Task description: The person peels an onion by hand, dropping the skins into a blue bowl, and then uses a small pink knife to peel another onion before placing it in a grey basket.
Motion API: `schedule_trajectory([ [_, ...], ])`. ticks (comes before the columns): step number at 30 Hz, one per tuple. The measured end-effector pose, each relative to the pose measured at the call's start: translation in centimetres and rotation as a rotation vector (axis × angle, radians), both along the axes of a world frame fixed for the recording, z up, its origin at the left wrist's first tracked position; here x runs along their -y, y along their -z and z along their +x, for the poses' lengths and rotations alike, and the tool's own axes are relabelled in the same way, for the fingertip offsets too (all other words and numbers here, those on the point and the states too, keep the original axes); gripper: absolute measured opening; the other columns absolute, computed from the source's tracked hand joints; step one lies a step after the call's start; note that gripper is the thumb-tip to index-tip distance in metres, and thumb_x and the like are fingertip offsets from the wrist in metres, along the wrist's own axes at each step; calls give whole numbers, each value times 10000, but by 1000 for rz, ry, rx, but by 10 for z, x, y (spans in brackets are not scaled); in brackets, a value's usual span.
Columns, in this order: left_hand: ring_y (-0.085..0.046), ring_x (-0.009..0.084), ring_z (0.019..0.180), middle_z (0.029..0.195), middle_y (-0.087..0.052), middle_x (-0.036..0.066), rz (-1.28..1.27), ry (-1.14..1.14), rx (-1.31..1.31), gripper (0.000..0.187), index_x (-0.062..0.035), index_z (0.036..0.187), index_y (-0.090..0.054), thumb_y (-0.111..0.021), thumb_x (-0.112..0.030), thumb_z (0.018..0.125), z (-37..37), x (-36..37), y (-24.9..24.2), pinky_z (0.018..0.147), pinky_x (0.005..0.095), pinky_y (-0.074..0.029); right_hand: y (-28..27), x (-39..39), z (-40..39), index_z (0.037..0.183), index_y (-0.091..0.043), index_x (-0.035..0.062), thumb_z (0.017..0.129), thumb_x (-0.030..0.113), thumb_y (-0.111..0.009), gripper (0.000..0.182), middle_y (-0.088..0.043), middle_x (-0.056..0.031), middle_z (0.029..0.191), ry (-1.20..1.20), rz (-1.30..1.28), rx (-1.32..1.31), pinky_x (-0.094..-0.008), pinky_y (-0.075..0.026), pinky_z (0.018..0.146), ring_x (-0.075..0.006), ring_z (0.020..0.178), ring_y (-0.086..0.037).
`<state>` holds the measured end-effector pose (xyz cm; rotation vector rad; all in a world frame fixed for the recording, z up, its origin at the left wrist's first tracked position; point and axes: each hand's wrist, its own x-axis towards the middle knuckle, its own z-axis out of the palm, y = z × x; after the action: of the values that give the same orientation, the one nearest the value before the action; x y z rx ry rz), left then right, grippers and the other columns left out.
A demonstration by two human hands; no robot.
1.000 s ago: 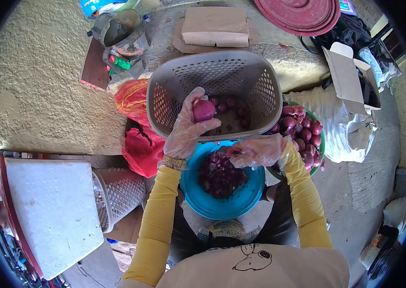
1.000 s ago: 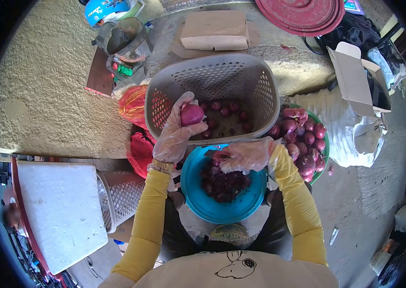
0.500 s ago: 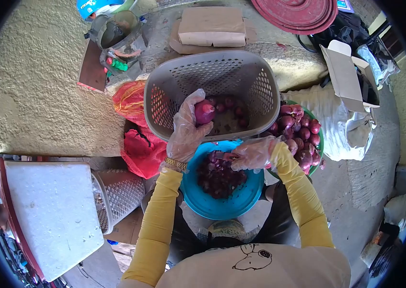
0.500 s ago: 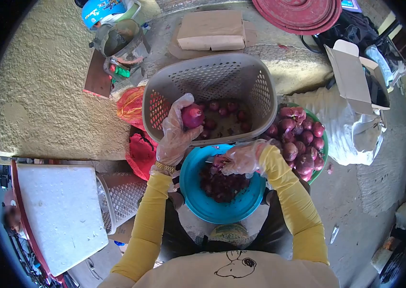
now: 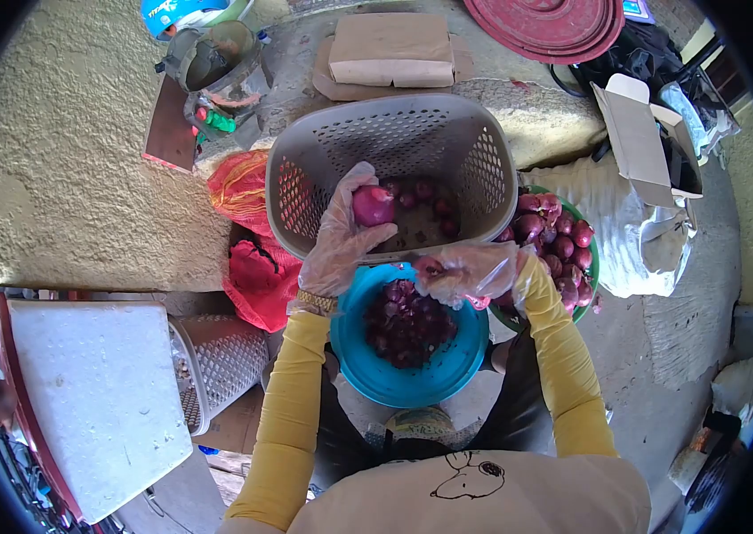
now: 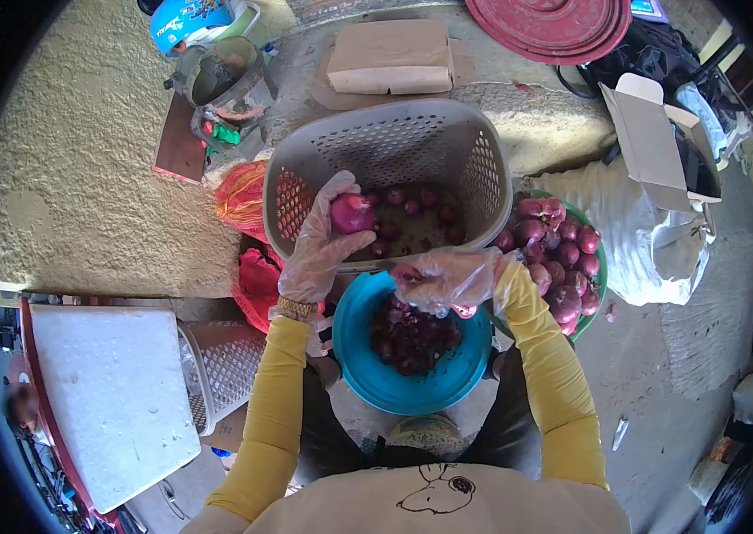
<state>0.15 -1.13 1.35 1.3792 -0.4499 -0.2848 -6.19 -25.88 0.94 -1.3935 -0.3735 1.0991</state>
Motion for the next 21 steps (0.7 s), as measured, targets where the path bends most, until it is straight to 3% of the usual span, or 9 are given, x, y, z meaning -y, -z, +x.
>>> schedule_trajectory([
  [2, -477, 213, 1392, 1472, -486, 87, -24, 19, -111, 811, -72, 1505, -422, -821, 63, 811, 0, -1, -1, 1204, 346, -374, -21, -1, -3, 1210, -571, 56, 1087, 242, -576, 223, -510, 17, 821, 98, 59, 73, -266, -472, 706, -96, 753, -524],
  [3, -528, 202, 1312, 1427, -501, 71, -50, -8, -187, 792, -77, 1500, -431, -834, 23, 826, 1, -2, 1, 1131, 347, -443, -25, -1, -4, 1231, -541, 34, 1101, 212, -548, 220, -475, 37, 809, 196, 119, 145, -267, -449, 688, -99, 719, -487],
  [4, -580, 192, 1233, 1382, -517, 54, -76, -35, -262, 774, -83, 1495, -440, -848, -17, 840, 2, -2, 3, 1058, 348, -513, -23, 0, -4, 1245, -544, 42, 1109, 309, -560, 300, -472, 30, 793, 283, 187, 156, -266, -442, 668, -96, 703, -479],
  [5, -580, 192, 1233, 1382, -517, 54, -76, -35, -260, 774, -83, 1495, -440, -848, -17, 840, 3, -4, 3, 1058, 348, -513, -25, -1, -3, 1245, -544, 42, 1109, 309, -560, 300, -472, 30, 793, 283, 188, 159, -266, -442, 668, -96, 703, -479],
  [7, -555, 232, 1323, 1423, -526, 98, -268, 102, -342, 685, -67, 1549, -393, -746, -90, 962, 1, -7, 0, 1141, 412, -475, -30, -3, -3, 1271, -547, 63, 1111, 398, -540, 371, -481, 21, 787, 595, 157, -18, -258, -446, 654, -87, 701, -487],
  [12, -579, 272, 1307, 1438, -532, 128, -423, 151, -407, 629, -60, 1546, -421, -710, -228, 1013, 0, 1, -7, 1103, 431, -520, -17, 1, 7, 1298, -551, 109, 1139, 394, -465, 338, -492, 25, 833, 658, 174, -28, -234, -437, 630, -60, 690, -466],
  [14, -574, 277, 1315, 1448, -532, 139, -495, 170, -454, 628, -52, 1539, -433, -710, -258, 1015, -1, 7, -6, 1103, 424, -523, -8, -7, 8, 1277, -538, 90, 1135, 364, -486, 313, -501, 17, 803, 768, 299, 26, -266, -481, 605, -97, 636, -482],
  [17, -634, 301, 1229, 1428, -557, 167, -482, 72, -446, 639, -28, 1541, -422, -667, -340, 1040, -2, 9, -5, 1055, 420, -560, -16, -26, 9, 1313, -531, 92, 1139, 317, -480, 288, -516, 14, 803, 935, 426, 32, -262, -493, 596, -90, 631, -496],
  [21, -705, 320, 1036, 1321, -641, 197, -506, 160, -558, 601, -9, 1513, -440, -542, -423, 1091, 4, 4, 13, 912, 390, -620, -3, -5, 13, 1342, -524, 101, 1140, 247, -476, 254, -554, 8, 842, 772, 244, 281, -254, -497, 613, -82, 668, -521],
])
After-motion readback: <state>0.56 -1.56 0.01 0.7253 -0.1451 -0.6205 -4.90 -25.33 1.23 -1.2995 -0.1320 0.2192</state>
